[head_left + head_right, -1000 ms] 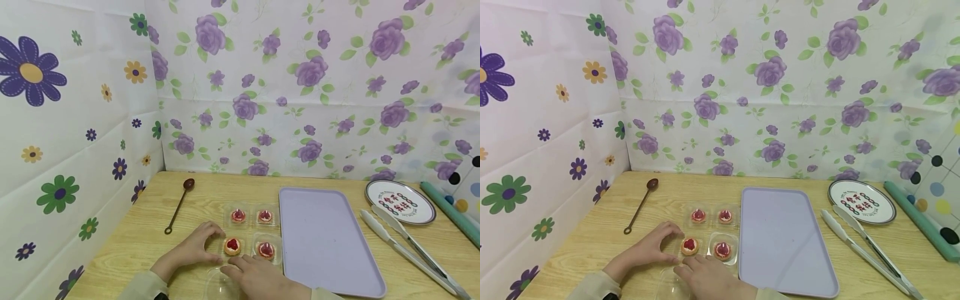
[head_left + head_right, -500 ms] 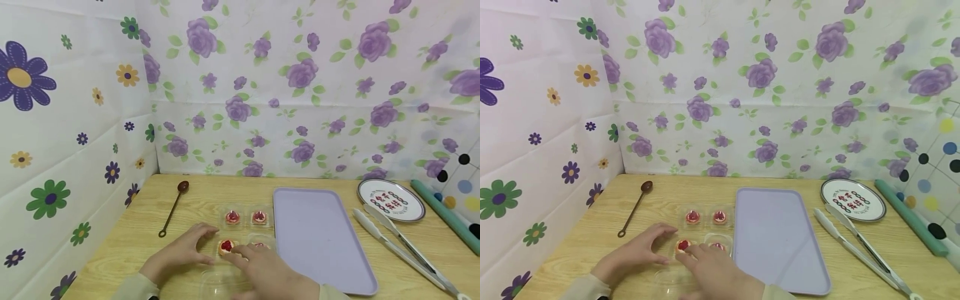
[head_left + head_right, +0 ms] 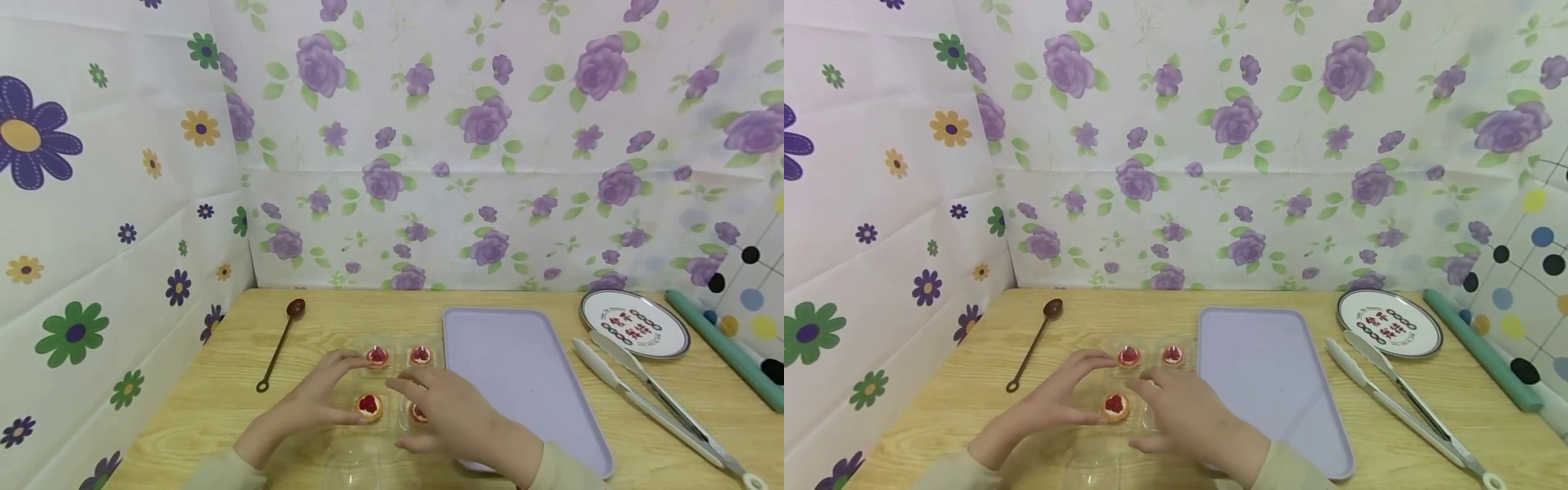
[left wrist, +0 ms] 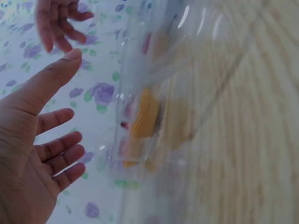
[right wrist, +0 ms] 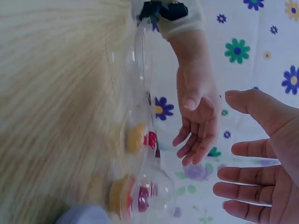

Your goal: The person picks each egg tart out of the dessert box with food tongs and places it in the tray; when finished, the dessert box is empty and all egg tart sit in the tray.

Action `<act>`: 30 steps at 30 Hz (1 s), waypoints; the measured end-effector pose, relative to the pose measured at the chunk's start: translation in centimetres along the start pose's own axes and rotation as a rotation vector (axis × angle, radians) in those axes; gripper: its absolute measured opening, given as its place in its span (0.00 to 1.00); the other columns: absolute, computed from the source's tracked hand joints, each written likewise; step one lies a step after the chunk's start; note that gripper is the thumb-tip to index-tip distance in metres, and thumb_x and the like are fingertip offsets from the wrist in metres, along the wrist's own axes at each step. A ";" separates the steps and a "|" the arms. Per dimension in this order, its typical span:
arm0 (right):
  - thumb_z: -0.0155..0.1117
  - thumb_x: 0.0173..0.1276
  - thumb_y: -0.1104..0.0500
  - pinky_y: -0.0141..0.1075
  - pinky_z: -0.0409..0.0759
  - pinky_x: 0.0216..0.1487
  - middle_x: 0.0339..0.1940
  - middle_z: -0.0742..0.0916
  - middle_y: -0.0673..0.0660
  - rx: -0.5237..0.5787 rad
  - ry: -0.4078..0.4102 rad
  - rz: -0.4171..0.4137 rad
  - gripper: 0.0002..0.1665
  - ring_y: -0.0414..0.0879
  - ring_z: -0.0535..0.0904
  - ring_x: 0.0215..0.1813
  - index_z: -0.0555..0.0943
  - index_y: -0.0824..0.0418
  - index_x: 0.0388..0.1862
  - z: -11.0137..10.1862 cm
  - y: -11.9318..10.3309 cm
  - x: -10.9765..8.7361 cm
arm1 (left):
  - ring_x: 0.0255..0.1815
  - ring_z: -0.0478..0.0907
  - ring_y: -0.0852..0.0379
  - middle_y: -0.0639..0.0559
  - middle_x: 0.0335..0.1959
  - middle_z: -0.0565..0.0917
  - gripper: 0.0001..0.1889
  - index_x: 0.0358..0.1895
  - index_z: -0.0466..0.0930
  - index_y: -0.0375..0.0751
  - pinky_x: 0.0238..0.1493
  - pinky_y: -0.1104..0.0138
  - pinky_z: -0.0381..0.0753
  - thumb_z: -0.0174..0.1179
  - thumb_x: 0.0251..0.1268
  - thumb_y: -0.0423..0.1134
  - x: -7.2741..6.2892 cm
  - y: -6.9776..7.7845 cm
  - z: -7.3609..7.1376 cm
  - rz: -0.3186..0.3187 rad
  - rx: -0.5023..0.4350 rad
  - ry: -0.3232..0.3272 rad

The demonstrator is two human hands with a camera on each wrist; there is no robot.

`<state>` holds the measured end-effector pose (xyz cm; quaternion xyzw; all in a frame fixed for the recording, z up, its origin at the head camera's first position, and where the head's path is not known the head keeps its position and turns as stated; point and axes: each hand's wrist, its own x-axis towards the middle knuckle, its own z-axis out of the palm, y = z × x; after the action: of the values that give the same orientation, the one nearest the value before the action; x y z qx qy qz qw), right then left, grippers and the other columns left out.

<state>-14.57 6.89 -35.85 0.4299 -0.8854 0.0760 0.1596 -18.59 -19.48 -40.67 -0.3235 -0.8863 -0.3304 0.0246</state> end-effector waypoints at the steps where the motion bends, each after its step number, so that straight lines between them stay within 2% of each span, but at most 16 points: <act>1: 0.70 0.54 0.37 0.41 0.81 0.54 0.53 0.83 0.51 0.004 0.002 0.009 0.40 0.45 0.81 0.53 0.76 0.56 0.61 0.0 0.2 -0.1 | 0.65 0.66 0.44 0.44 0.64 0.70 0.41 0.65 0.70 0.43 0.62 0.42 0.71 0.75 0.45 0.50 0.2 0.3 0.2 0.009 -0.005 0.007; 7: 0.71 0.54 0.39 0.43 0.81 0.55 0.54 0.83 0.52 0.041 -0.028 0.082 0.39 0.47 0.80 0.54 0.77 0.57 0.60 0.4 1.2 -0.7 | 0.68 0.66 0.47 0.48 0.65 0.71 0.43 0.66 0.69 0.46 0.66 0.45 0.68 0.77 0.40 0.48 1.2 1.4 1.5 0.025 0.016 0.001; 16: 0.71 0.53 0.37 0.48 0.80 0.56 0.59 0.81 0.56 0.049 -0.148 0.152 0.42 0.51 0.77 0.60 0.76 0.58 0.61 1.5 2.5 -0.8 | 0.70 0.64 0.45 0.48 0.66 0.72 0.46 0.67 0.67 0.45 0.70 0.45 0.63 0.76 0.39 0.54 2.5 1.9 2.2 -0.011 0.106 -0.096; 22: 0.69 0.51 0.31 0.49 0.80 0.55 0.59 0.81 0.58 0.016 -0.226 0.171 0.46 0.52 0.77 0.59 0.76 0.59 0.61 2.5 2.9 -0.3 | 0.70 0.65 0.45 0.49 0.65 0.73 0.46 0.66 0.68 0.45 0.72 0.46 0.61 0.75 0.39 0.57 3.1 2.0 2.4 -0.024 0.168 -0.139; 30: 0.66 0.47 0.26 0.53 0.77 0.59 0.61 0.81 0.58 -0.044 -0.266 0.210 0.53 0.56 0.76 0.61 0.75 0.61 0.62 3.6 2.9 0.4 | 0.68 0.67 0.48 0.51 0.63 0.75 0.48 0.68 0.66 0.42 0.70 0.49 0.64 0.74 0.41 0.59 3.7 2.1 3.2 0.003 0.181 -0.183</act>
<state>-17.80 7.43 -39.06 0.3377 -0.9402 0.0154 0.0414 -19.69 -14.30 -41.07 -0.3502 -0.9105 -0.2183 -0.0270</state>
